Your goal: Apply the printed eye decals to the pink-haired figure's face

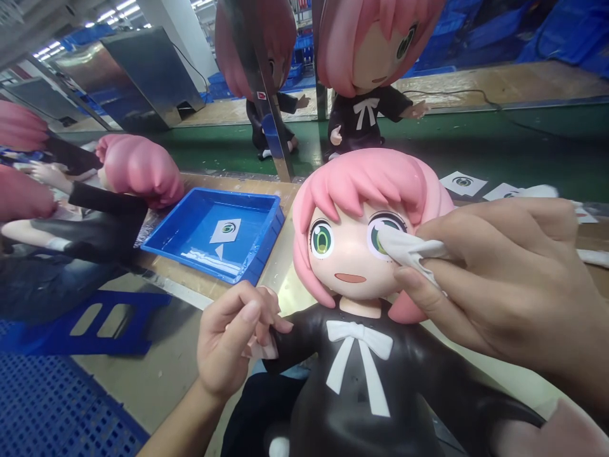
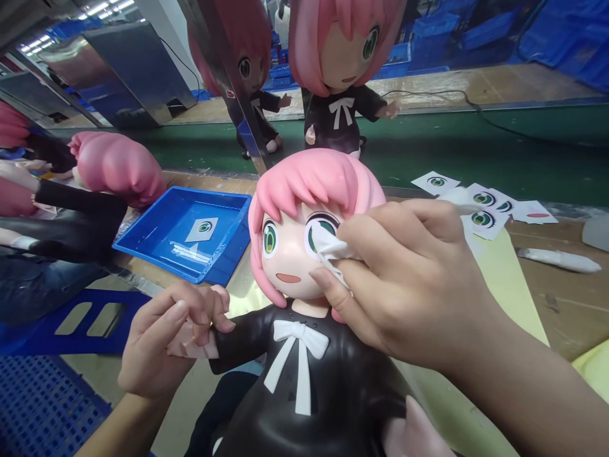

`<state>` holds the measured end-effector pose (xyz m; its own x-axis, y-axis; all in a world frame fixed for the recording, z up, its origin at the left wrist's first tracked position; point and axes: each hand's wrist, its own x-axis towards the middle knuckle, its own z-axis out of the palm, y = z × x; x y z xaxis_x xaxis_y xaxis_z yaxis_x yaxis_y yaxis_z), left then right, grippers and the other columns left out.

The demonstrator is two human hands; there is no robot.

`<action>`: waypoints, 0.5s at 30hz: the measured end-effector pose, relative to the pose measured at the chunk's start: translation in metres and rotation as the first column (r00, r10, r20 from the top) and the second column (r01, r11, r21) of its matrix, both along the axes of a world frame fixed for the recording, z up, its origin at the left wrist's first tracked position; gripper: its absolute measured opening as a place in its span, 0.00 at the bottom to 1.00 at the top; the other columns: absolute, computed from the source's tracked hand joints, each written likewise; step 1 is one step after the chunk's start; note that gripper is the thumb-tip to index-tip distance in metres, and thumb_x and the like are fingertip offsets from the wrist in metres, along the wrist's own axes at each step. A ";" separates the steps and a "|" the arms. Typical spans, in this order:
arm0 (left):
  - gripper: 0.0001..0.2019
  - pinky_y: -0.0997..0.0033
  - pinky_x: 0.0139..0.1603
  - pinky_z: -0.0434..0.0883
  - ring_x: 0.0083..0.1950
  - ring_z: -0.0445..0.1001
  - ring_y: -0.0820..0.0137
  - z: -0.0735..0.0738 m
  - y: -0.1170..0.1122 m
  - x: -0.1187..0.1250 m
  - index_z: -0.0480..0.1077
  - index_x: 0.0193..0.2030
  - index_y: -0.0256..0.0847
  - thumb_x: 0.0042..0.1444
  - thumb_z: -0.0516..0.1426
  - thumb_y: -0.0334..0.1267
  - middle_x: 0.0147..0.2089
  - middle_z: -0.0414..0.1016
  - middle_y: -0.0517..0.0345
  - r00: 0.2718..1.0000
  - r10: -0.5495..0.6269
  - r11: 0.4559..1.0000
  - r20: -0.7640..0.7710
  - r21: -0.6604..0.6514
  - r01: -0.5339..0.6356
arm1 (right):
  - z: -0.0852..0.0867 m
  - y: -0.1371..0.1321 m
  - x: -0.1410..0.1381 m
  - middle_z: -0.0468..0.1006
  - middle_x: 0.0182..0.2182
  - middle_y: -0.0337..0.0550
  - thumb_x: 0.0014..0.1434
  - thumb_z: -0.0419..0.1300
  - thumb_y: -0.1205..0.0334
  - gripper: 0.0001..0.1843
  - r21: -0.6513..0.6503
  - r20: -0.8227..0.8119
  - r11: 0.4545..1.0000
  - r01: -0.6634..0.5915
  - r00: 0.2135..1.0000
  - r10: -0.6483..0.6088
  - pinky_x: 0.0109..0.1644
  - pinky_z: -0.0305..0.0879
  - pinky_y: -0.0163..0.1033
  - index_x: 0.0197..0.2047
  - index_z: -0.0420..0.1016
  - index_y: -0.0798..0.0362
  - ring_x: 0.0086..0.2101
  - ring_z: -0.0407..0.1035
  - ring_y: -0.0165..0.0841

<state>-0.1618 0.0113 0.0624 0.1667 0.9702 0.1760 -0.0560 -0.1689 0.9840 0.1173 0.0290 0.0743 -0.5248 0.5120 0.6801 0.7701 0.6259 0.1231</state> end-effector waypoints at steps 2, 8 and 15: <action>0.14 0.68 0.32 0.70 0.25 0.74 0.68 0.000 0.000 0.000 0.72 0.27 0.39 0.64 0.58 0.40 0.16 0.66 0.61 1.000 -0.008 1.000 0.004 -0.005 0.008 | -0.002 0.002 -0.003 0.73 0.35 0.46 0.68 0.56 0.62 0.19 0.022 0.030 1.000 -0.021 0.999 0.021 0.44 0.54 0.49 0.23 0.66 0.52 0.39 0.68 0.42; 0.14 0.68 0.32 0.70 0.24 0.74 0.67 0.000 -0.001 -0.001 0.71 0.27 0.39 0.64 0.58 0.39 0.15 0.66 0.61 1.000 -0.006 1.000 -0.009 0.001 0.006 | -0.001 0.002 -0.005 0.75 0.33 0.39 0.68 0.55 0.64 0.20 -0.053 -0.049 0.989 -0.138 0.990 0.135 0.42 0.54 0.48 0.22 0.65 0.51 0.36 0.67 0.36; 0.16 0.68 0.33 0.68 0.24 0.74 0.68 -0.001 0.000 0.000 0.70 0.25 0.38 0.64 0.58 0.41 0.16 0.66 0.60 1.000 0.016 1.000 0.002 0.001 -0.016 | -0.007 -0.009 0.004 0.76 0.37 0.32 0.71 0.49 0.62 0.21 -0.200 -0.191 0.944 -0.264 0.955 0.226 0.43 0.56 0.49 0.26 0.70 0.47 0.35 0.69 0.30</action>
